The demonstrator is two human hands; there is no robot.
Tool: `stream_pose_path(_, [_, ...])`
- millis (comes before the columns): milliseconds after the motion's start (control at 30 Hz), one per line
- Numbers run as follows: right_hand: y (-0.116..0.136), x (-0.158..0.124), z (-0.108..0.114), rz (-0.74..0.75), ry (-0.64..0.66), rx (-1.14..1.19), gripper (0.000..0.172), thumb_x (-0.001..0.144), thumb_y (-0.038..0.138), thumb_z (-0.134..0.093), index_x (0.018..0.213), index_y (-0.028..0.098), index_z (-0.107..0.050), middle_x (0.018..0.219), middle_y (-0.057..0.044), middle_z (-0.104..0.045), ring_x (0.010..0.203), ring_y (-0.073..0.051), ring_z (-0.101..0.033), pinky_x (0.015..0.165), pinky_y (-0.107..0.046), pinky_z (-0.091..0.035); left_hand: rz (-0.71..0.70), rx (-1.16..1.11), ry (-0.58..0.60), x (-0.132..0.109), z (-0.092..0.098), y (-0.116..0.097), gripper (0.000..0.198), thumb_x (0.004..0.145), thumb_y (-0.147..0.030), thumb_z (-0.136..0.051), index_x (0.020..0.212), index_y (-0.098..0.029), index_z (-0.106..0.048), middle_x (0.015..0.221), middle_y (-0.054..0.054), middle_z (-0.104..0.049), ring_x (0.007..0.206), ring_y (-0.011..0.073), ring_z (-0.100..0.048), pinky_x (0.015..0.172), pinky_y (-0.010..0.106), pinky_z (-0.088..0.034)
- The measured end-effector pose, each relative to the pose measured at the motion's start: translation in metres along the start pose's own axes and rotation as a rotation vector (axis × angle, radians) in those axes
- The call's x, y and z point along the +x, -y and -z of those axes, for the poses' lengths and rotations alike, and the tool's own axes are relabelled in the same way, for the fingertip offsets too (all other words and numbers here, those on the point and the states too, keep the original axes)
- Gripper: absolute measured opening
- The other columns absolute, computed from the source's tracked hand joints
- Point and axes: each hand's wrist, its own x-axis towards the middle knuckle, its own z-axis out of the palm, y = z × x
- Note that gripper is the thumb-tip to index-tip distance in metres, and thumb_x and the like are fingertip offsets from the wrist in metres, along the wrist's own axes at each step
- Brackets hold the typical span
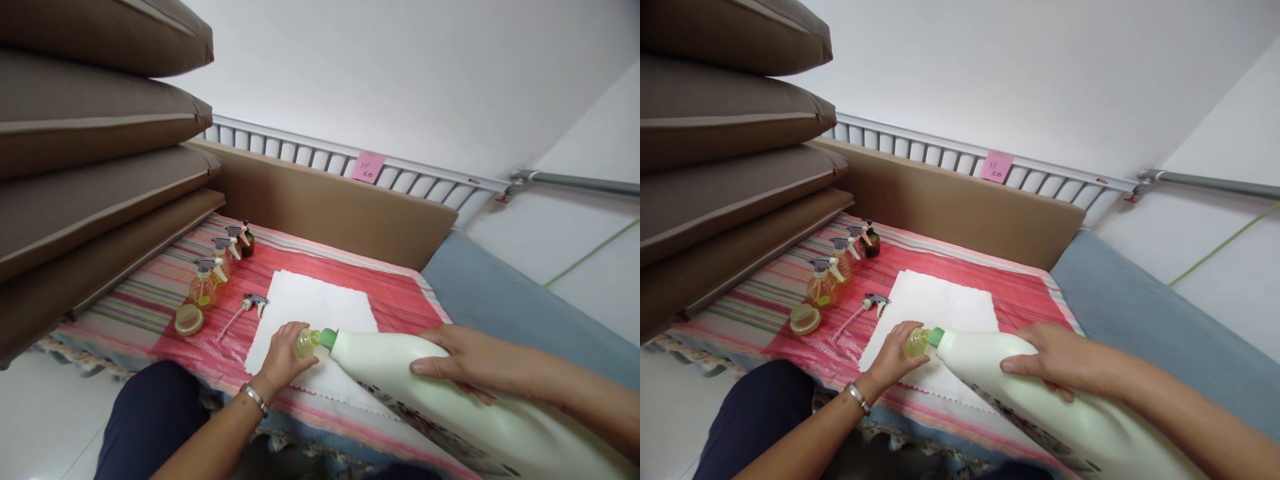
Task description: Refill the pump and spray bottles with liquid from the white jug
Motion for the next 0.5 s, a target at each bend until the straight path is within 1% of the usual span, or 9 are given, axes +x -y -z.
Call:
stream_pose_path(233, [0.0017, -0.0008, 0.0008, 0.021, 0.012, 0.015, 0.039, 0.077, 0.05, -0.054, 0.079, 0.012, -0.056, 0.057, 0.002, -0.048, 0.042, -0.008, -0.041, 0.037, -0.018, -0.032, -0.006, 0.004, 0.004, -0.0001, -0.0003, -0.0003, 0.059, 0.06, -0.03, -0.078, 0.113, -0.024, -0.053, 0.11, 0.007, -0.061, 0.103, 0.0276, -0.055, 0.089, 0.045, -0.043])
stream_pose_path(367, [0.0014, 0.0004, 0.002, 0.036, 0.014, 0.009, 0.041, 0.078, 0.051, -0.054, 0.081, 0.011, -0.058, 0.058, 0.001, -0.05, 0.043, -0.008, -0.042, 0.037, -0.018, -0.033, -0.011, -0.001, 0.0, 0.0002, 0.0, -0.0013, 0.059, 0.059, -0.029, -0.078, 0.112, -0.024, -0.053, 0.109, 0.006, -0.061, 0.102, 0.0272, -0.055, 0.089, 0.044, -0.043])
stream_pose_path(500, [0.0011, 0.0004, 0.0022, 0.04, 0.013, 0.01, 0.039, 0.078, 0.05, -0.054, 0.081, 0.012, -0.059, 0.058, 0.0, -0.052, 0.042, -0.008, -0.042, 0.037, -0.018, -0.033, -0.01, -0.003, 0.001, 0.0006, -0.0007, -0.0001, 0.06, 0.059, -0.029, -0.078, 0.113, -0.024, -0.053, 0.11, 0.007, -0.061, 0.103, 0.0272, -0.055, 0.089, 0.044, -0.043])
